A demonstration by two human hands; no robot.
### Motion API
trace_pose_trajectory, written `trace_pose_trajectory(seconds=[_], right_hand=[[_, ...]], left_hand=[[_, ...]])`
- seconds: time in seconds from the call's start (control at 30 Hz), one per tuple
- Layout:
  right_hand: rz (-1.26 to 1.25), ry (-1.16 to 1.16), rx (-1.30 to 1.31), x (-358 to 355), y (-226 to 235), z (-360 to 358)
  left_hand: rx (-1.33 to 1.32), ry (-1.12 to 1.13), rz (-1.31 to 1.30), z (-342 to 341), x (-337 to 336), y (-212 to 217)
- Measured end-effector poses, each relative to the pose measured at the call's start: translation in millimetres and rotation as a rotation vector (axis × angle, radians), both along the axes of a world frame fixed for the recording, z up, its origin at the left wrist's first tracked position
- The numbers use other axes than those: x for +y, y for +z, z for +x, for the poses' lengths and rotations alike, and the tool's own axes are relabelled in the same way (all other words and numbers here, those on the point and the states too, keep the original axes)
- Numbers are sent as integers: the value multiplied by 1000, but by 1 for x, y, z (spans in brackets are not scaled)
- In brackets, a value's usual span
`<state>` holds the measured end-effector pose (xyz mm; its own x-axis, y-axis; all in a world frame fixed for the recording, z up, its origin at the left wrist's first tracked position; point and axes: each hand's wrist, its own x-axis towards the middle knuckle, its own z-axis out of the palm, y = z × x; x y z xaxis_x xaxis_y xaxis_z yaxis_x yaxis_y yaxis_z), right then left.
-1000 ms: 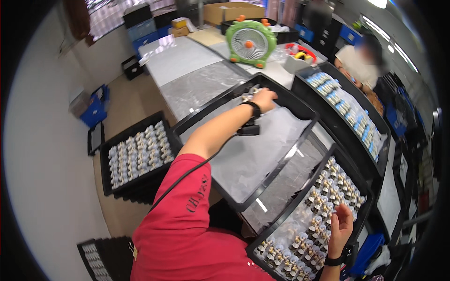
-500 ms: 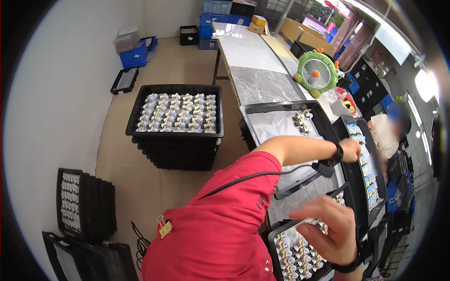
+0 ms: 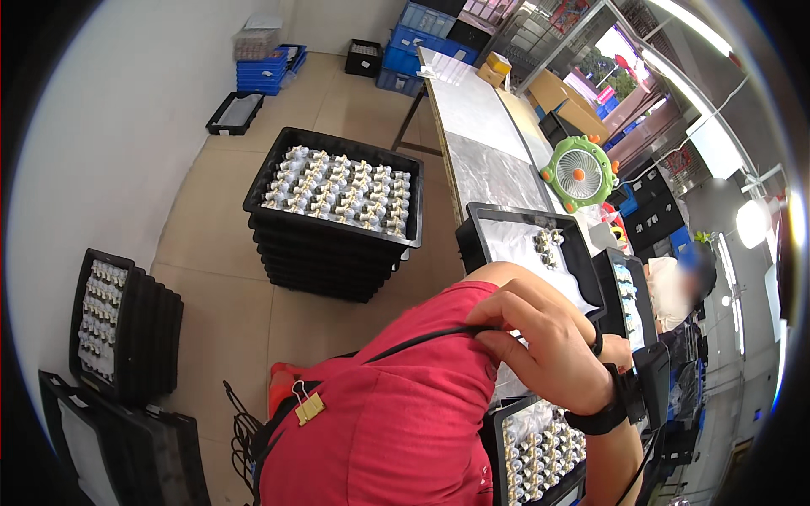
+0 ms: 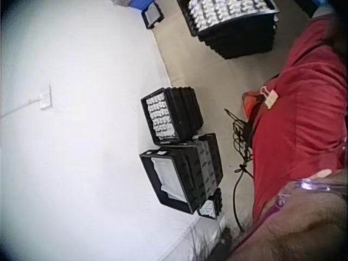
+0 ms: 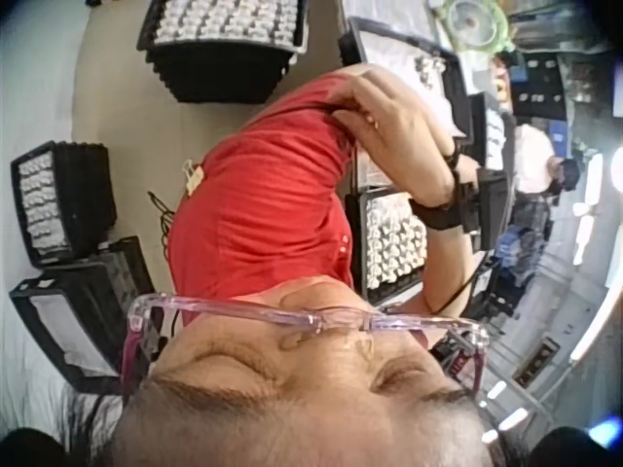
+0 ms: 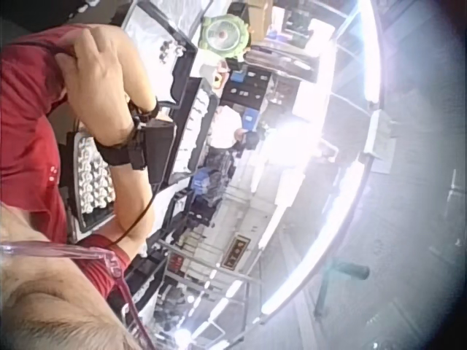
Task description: Inspecting small plastic figurines and placing them neatly into a paper-lined tray.
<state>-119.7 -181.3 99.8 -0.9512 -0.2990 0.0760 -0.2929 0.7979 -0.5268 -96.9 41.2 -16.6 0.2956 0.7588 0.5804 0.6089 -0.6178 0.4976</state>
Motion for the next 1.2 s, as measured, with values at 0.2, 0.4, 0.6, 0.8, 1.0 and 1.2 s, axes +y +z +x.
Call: trace_pose_trajectory(seconds=[0.2,0.4,0.6,0.8,1.0,1.2], right_hand=[[154,-163,362,-20,21,8],[254,-341,528,-14,35,34],[414,-259,590,-11,30,57],[359,-224,444,-15,23,65],[235,-343,373,-23,32,87],[252,-82,515,-22,25,80]], left_hand=[[61,-118,12,-26,-49,25],[-390,-577,73,-85,-100,48],[-589,-1292,-519,-128,-184,41],[-280,-1160,-589,-121,-169,37],[-148,-1272,-403,-97,-157,69],[-110,-1475,-791,-83,-156,95]])
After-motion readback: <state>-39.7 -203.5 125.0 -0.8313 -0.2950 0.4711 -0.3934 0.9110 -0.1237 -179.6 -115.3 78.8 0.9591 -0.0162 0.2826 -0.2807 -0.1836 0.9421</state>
